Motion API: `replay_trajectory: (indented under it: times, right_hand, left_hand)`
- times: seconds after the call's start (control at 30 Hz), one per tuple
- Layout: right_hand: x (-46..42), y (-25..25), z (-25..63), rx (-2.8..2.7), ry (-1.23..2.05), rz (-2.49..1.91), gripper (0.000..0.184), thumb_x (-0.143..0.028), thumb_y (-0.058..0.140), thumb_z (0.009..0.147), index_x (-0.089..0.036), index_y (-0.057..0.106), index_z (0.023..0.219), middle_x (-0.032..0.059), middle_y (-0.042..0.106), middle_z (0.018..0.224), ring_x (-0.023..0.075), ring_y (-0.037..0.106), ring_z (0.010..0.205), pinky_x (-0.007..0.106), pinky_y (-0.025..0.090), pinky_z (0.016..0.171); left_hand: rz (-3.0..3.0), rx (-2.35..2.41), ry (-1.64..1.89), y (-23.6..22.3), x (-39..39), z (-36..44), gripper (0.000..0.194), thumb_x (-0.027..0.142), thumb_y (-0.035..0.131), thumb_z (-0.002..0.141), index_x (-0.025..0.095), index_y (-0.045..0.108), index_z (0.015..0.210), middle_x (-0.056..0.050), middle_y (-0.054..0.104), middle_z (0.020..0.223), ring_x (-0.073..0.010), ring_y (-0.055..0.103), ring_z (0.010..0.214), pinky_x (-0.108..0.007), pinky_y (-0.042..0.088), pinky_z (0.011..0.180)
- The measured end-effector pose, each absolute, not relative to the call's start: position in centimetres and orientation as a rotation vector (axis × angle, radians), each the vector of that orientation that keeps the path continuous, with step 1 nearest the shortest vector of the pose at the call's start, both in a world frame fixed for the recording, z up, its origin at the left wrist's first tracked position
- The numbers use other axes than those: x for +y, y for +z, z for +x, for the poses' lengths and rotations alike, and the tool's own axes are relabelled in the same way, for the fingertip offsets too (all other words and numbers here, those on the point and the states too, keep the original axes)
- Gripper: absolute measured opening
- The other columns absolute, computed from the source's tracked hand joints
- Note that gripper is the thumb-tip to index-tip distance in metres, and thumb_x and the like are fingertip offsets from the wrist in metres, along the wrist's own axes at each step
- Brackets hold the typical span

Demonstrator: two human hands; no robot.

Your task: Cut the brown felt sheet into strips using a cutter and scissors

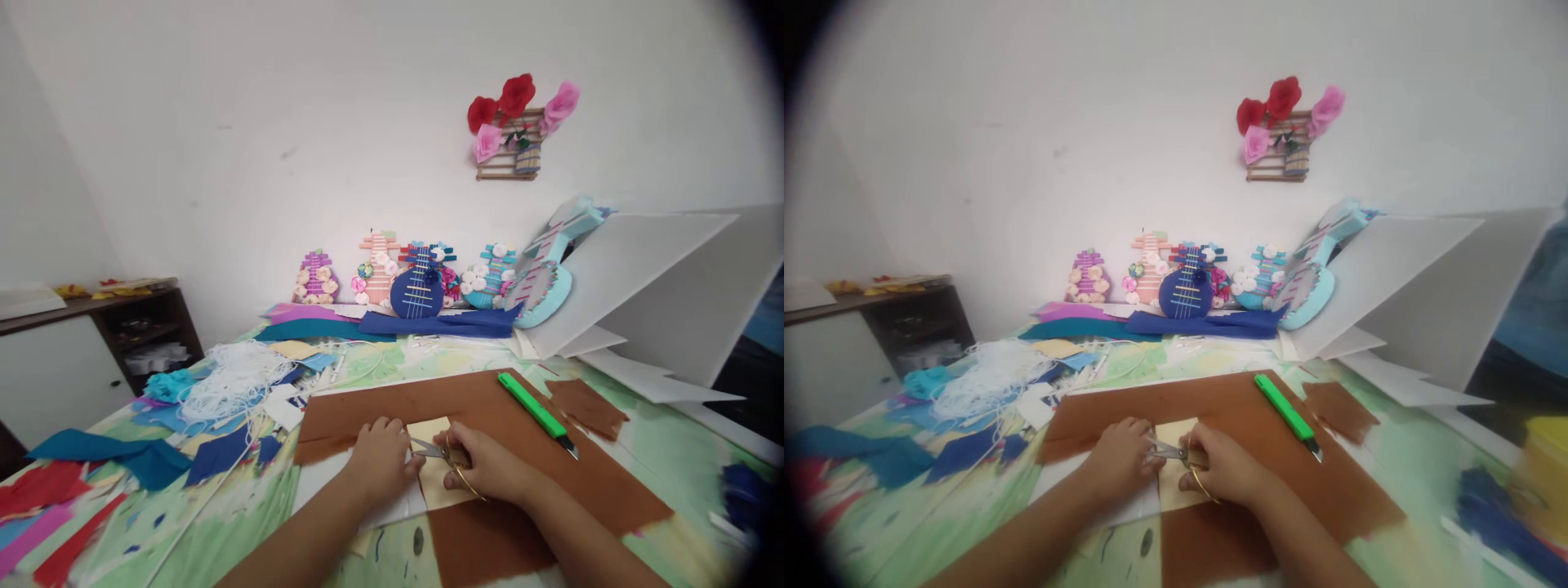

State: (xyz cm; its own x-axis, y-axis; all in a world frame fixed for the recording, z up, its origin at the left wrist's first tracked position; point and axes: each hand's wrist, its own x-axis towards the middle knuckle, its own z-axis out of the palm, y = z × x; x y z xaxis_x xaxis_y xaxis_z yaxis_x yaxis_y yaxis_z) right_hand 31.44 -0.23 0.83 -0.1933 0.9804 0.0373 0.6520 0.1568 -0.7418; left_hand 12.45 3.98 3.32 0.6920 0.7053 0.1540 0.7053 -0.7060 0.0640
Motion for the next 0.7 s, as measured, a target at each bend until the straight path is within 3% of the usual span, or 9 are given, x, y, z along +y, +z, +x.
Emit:
replay_trajectory:
  times: [0.17,0.27,0.4,0.7]
  right_hand:
    - [-0.4,1.0,31.3,-1.892,0.818,-1.521,0.033,-0.028,0.067,0.055,-0.019,0.048,0.081,0.0051,0.055,0.104,0.0184,0.053,0.088,0.029,0.042,0.074]
    - [-0.6,1.1,31.2,-1.903,0.802,-1.524,0.036,-0.030,0.067,0.056,-0.019,0.049,0.084,0.0056,0.055,0.105,0.0189,0.052,0.090,0.029,0.042,0.075]
    - [-0.5,1.0,31.3,-1.971,0.733,-1.600,0.043,-0.031,0.070,0.052,-0.020,0.051,0.089,0.0069,0.054,0.106,0.0210,0.052,0.092,0.030,0.041,0.075]
    - [-0.5,1.2,31.3,-2.053,0.718,-1.571,0.045,-0.032,0.069,0.054,-0.020,0.053,0.094,0.0068,0.053,0.109,0.0221,0.050,0.095,0.031,0.040,0.078]
  left_hand:
    - [-2.873,-1.233,-0.325,3.0,3.3,13.1,0.026,0.042,0.047,0.076,0.021,0.060,0.083,-0.006,0.054,0.093,-0.0247,0.044,0.093,-0.037,0.032,0.078]
    - [-2.871,-1.274,-0.363,2.7,3.1,12.9,0.027,0.040,0.049,0.075,0.018,0.057,0.090,-0.007,0.054,0.091,-0.0243,0.046,0.089,-0.035,0.034,0.075]
    - [-2.921,-1.270,-0.397,2.4,3.6,11.9,0.043,0.043,0.057,0.069,0.017,0.052,0.103,-0.008,0.053,0.099,-0.0240,0.047,0.091,-0.033,0.034,0.079]
    - [-3.074,-1.212,-0.350,3.0,4.8,10.6,0.056,0.049,0.062,0.060,0.019,0.052,0.106,-0.007,0.049,0.112,-0.0248,0.043,0.101,-0.032,0.033,0.085]
